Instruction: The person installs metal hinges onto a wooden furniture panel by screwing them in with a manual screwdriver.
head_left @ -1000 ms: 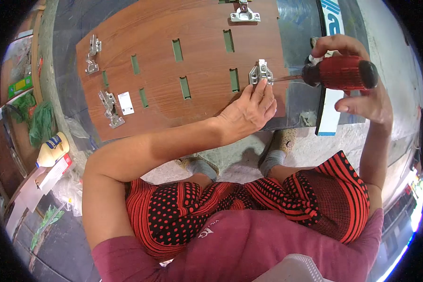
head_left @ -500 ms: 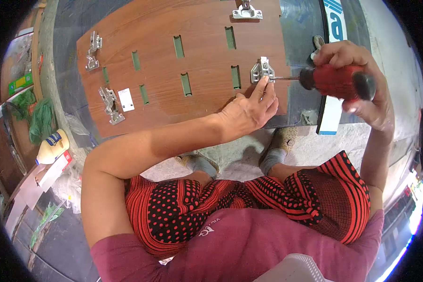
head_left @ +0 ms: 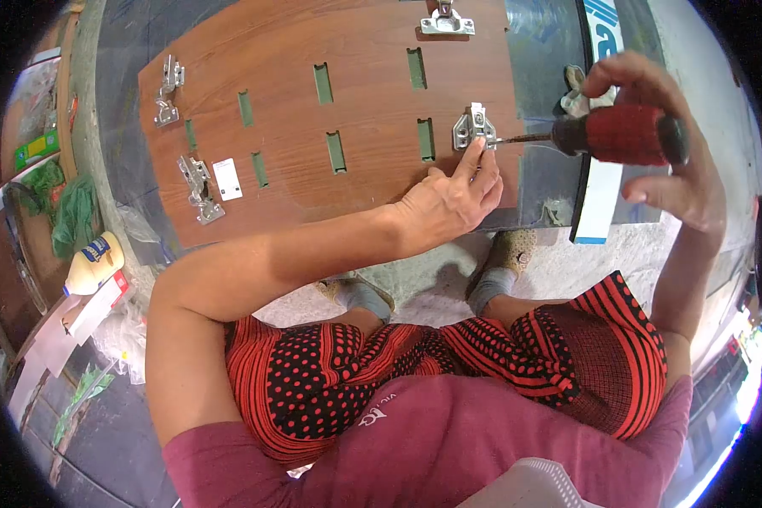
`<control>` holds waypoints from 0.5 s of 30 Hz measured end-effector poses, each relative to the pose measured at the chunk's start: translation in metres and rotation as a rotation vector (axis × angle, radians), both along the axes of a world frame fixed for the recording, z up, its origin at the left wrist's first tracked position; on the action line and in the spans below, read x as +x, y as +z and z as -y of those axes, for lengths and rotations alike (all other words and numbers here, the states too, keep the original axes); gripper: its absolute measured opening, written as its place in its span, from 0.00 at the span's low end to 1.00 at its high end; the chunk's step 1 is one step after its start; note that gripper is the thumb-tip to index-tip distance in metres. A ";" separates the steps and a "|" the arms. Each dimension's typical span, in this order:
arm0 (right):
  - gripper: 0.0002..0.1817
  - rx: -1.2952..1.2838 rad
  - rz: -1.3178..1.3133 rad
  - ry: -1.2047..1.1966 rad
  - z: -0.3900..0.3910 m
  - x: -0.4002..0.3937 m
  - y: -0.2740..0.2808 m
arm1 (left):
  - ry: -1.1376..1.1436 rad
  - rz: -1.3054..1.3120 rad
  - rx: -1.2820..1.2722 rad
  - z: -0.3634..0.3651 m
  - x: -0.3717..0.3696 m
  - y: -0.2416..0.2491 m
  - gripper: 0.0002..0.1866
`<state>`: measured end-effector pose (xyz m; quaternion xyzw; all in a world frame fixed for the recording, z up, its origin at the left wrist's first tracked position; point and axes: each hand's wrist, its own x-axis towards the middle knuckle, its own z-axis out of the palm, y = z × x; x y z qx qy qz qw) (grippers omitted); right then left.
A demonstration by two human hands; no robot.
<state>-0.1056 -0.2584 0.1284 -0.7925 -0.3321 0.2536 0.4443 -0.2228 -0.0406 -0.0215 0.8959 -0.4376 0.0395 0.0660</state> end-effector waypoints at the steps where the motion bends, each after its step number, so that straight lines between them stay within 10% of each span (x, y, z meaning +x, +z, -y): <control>1: 0.40 0.015 -0.131 -0.085 -0.001 -0.005 0.000 | 0.003 -0.001 0.001 -0.001 0.001 0.001 0.18; 2: 0.43 0.028 -0.261 -0.170 -0.002 -0.008 -0.001 | -0.018 -0.002 0.008 -0.002 0.002 0.001 0.18; 3: 0.45 0.118 0.139 0.344 -0.001 0.009 -0.013 | -0.038 -0.004 0.012 -0.002 0.002 0.000 0.18; 7: 0.33 0.033 -0.083 0.006 0.005 0.006 -0.008 | -0.016 -0.004 -0.024 0.000 0.000 -0.005 0.18; 15: 0.36 0.207 -0.120 0.308 0.004 0.007 -0.027 | -0.012 0.001 0.041 -0.002 0.001 0.004 0.18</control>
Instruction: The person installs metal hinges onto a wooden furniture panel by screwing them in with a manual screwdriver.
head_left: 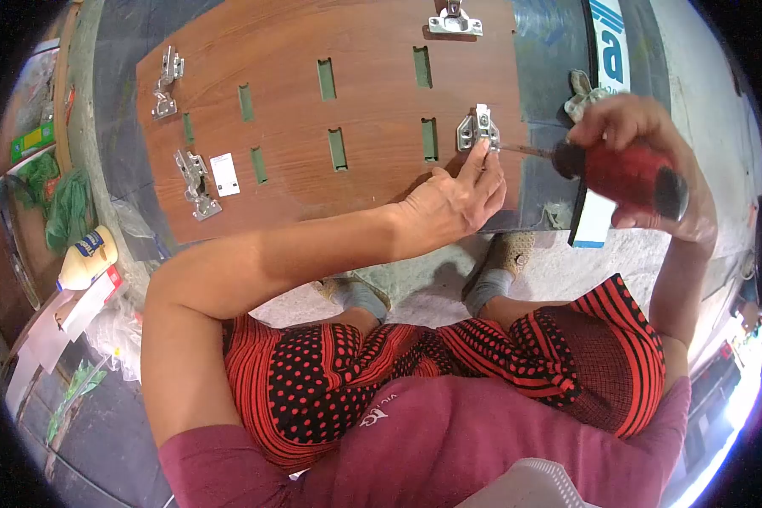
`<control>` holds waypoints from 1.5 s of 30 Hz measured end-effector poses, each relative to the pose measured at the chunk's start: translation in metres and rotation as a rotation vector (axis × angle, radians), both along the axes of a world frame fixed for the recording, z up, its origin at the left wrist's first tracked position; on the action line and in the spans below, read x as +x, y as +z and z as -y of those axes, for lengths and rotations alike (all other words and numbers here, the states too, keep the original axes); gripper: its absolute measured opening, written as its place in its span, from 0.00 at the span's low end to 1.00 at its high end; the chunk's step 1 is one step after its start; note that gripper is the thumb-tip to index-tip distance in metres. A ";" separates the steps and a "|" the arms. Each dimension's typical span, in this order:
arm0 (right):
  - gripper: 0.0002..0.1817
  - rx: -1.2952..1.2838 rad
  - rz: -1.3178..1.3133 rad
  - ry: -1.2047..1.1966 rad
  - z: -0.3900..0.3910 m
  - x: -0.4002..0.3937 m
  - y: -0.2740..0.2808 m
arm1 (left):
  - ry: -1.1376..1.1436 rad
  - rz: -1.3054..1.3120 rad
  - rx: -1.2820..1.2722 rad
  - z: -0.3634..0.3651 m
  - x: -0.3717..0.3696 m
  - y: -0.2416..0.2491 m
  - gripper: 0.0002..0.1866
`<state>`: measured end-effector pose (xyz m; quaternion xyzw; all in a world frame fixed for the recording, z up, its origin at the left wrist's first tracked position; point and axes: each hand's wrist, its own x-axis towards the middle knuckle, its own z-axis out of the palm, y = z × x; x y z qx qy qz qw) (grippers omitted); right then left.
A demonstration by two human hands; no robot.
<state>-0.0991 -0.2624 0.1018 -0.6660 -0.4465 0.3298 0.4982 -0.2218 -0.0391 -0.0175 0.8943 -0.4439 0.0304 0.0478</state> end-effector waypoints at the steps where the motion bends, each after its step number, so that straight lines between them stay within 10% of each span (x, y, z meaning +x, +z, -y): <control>1: 0.37 -0.029 -0.054 -0.125 0.000 0.000 0.000 | -0.002 -0.001 -0.003 0.001 -0.001 0.000 0.18; 7: 0.35 -0.036 -0.220 -0.335 0.004 -0.008 -0.003 | -0.018 0.021 -0.037 -0.001 0.002 -0.002 0.18; 9: 0.33 -0.027 -0.059 0.058 0.000 0.003 -0.001 | -0.016 0.031 0.013 -0.002 0.001 -0.001 0.18; 14: 0.40 -0.057 -0.316 -0.244 0.003 0.005 -0.011 | -0.013 0.026 -0.013 0.000 0.001 -0.002 0.18; 24: 0.34 -0.004 -0.028 -0.518 -0.014 -0.006 0.023 | -0.002 0.120 0.108 0.005 -0.003 0.002 0.19; 40: 0.35 -0.157 -0.093 -0.426 -0.053 -0.024 -0.003 | -0.002 0.129 0.158 0.010 -0.007 0.002 0.19; 45: 0.41 0.167 -0.138 -0.161 -0.046 -0.016 -0.014 | -0.072 0.190 0.209 0.008 -0.005 0.001 0.20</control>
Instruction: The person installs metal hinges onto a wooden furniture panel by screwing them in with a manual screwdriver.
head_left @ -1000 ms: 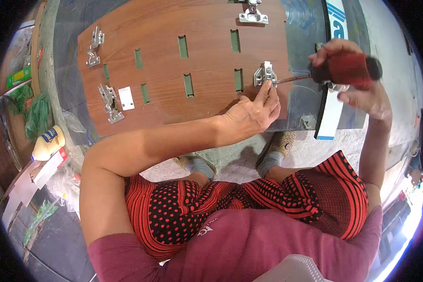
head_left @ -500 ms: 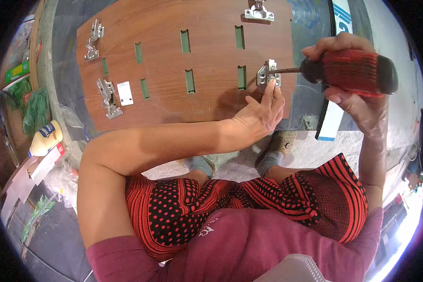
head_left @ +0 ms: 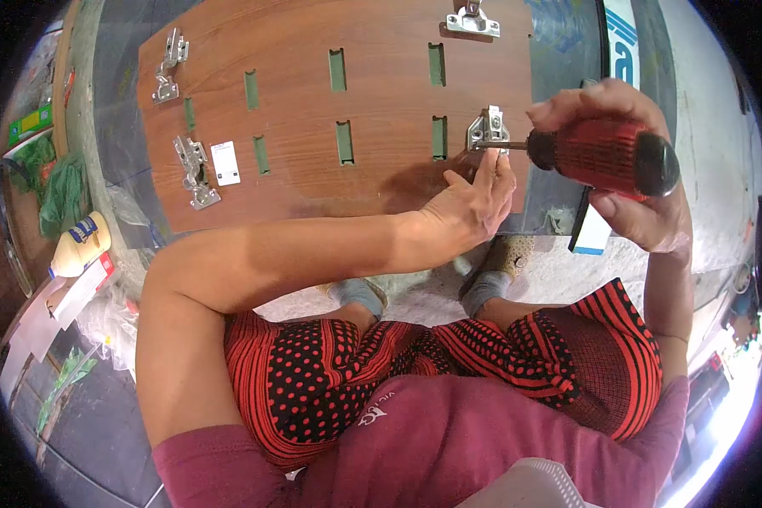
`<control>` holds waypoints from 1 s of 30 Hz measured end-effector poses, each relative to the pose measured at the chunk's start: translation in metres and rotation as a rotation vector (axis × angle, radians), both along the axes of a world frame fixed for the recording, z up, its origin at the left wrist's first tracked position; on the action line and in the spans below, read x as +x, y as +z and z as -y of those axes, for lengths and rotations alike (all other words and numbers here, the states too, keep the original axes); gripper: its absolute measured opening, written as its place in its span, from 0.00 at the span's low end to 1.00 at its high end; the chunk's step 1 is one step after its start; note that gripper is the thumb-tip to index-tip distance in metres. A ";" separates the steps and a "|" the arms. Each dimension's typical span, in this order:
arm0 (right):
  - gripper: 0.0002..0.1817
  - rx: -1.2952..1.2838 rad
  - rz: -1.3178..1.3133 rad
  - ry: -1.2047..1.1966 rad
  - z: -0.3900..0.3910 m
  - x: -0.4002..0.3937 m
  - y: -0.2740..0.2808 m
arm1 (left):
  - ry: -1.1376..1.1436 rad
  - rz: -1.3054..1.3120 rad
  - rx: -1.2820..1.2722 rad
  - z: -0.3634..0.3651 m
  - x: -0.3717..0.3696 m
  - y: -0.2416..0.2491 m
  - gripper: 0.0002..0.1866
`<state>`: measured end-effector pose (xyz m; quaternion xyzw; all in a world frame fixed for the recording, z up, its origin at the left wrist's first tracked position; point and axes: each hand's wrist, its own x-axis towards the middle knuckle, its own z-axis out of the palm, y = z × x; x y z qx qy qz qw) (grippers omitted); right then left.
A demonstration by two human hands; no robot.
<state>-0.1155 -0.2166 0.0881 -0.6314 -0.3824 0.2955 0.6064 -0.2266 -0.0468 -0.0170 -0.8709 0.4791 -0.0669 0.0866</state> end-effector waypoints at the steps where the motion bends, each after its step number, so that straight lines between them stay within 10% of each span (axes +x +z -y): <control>1: 0.41 0.000 0.000 0.002 0.000 -0.002 0.000 | 0.002 0.000 0.000 0.000 0.000 0.001 0.20; 18: 0.35 0.050 0.070 -0.141 -0.002 0.000 0.010 | 0.074 -0.014 -0.030 0.004 -0.003 -0.004 0.21; 22: 0.45 -0.065 0.144 0.145 0.006 0.000 0.008 | 0.101 -0.063 -0.074 0.005 -0.005 -0.006 0.21; 28: 0.40 -0.043 -0.048 -0.154 0.001 -0.003 0.019 | 0.103 -0.066 -0.059 0.005 -0.004 -0.005 0.21; 30: 0.46 -0.169 0.296 0.296 0.011 0.014 0.018 | 0.091 -0.058 -0.043 0.005 -0.005 -0.005 0.21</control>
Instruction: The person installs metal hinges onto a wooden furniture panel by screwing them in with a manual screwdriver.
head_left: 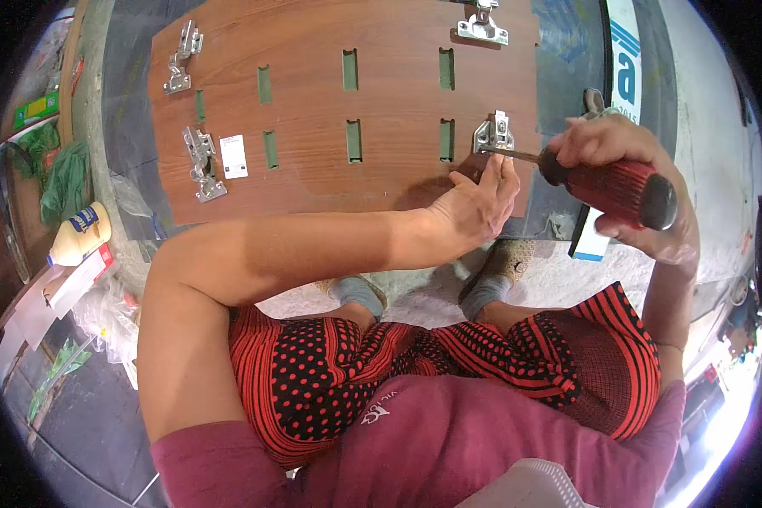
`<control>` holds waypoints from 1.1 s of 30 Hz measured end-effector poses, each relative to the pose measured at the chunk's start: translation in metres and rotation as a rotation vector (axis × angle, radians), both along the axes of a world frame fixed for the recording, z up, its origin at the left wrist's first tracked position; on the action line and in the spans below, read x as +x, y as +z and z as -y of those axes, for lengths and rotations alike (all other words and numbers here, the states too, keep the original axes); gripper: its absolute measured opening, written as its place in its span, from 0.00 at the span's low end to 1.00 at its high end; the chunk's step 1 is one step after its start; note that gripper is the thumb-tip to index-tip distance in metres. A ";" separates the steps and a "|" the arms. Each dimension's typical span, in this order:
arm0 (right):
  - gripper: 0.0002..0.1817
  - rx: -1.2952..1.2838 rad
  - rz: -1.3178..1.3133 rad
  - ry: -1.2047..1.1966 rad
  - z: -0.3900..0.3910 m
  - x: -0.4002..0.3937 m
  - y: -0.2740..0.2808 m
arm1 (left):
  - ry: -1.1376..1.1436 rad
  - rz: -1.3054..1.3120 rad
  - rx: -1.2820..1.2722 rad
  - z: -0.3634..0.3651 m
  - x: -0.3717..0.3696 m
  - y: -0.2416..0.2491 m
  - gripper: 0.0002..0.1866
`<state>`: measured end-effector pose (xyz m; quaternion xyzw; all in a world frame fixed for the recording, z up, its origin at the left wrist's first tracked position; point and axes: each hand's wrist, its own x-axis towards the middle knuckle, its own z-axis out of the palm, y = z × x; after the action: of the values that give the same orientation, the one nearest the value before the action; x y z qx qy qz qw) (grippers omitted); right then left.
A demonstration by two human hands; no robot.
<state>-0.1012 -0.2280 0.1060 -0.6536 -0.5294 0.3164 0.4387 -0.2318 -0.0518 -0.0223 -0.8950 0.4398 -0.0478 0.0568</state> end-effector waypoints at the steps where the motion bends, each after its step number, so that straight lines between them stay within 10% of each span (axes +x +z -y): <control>1: 0.45 -0.054 0.003 -0.098 0.001 -0.008 0.000 | -0.002 -0.001 -0.002 0.000 0.000 -0.001 0.21; 7: 0.36 -0.028 -0.243 -0.424 -0.006 -0.022 0.000 | -0.027 -0.013 0.035 0.002 0.001 -0.004 0.22; 10: 0.43 -0.108 0.221 -0.106 0.000 -0.008 0.000 | 0.091 -0.110 -0.227 0.008 -0.006 -0.021 0.24; 14: 0.48 -0.026 -0.293 -0.607 -0.015 -0.036 0.002 | 0.038 -0.029 -0.010 0.006 -0.009 -0.013 0.25; 17: 0.42 -0.155 -0.292 -0.515 -0.008 -0.030 0.005 | 0.020 0.031 0.051 0.007 -0.007 -0.007 0.25; 23: 0.32 0.304 -0.218 -0.408 0.043 0.030 0.002 | 0.027 -0.026 0.009 0.014 -0.006 0.000 0.21; 26: 0.33 0.387 -0.177 -0.293 0.025 0.056 0.005 | 0.186 -0.003 -0.237 0.010 -0.017 0.016 0.20; 30: 0.29 0.400 -0.010 -0.413 -0.044 0.052 -0.016 | 0.448 -0.725 -0.488 -0.075 -0.019 0.073 0.15; 33: 0.26 0.407 -0.143 -0.206 -0.095 0.037 -0.004 | 0.814 -0.424 -0.545 -0.185 -0.059 0.072 0.20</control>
<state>-0.0645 -0.1326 0.1018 -0.5783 -0.4804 0.2019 0.6278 -0.2904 0.1331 0.0494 -0.9655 0.0304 0.0473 -0.2541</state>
